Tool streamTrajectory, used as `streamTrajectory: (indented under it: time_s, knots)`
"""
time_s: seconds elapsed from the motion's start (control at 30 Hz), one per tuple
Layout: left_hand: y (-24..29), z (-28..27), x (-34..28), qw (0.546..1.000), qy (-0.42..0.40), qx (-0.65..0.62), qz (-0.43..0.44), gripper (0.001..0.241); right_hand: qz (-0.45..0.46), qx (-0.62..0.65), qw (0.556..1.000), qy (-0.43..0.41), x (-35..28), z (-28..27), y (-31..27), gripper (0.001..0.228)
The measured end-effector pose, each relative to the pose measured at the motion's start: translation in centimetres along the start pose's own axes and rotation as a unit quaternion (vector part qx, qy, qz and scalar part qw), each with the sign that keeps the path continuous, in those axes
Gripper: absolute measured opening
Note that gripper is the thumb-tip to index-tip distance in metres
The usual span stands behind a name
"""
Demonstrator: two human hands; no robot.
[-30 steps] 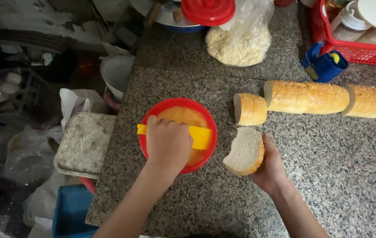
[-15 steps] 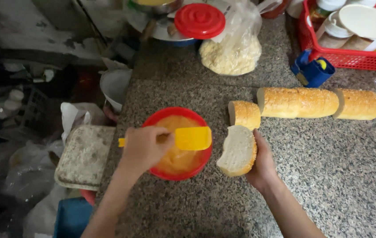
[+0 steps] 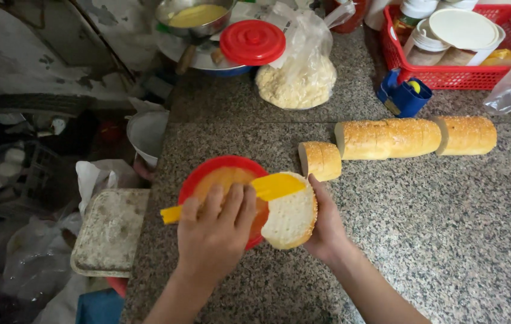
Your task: Spreading a yellow mixture (garlic butter or spread) onto sliced bread using a yellow spatula.
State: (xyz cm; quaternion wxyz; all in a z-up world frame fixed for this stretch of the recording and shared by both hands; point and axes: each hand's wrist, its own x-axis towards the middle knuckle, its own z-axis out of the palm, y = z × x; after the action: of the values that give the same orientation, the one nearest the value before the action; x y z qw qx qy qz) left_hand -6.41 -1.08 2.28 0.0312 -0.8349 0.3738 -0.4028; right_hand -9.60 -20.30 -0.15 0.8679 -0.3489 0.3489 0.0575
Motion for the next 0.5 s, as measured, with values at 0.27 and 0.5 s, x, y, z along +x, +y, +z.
streamTrajectory:
  time_s: [0.27, 0.5]
  knots:
    - [-3.5, 0.3, -4.4, 0.996, -0.024, 0.014, 0.090, 0.033, 0.031, 0.028, 0.999, 0.032, -0.7, -1.2, -2.0, 0.068]
    - [-4.1, -3.1, 1.8, 0.965, -0.009, -0.259, -0.041, 0.014, 0.024, -0.116, 0.990, -0.072, 1.1, -2.6, -0.1, 0.070]
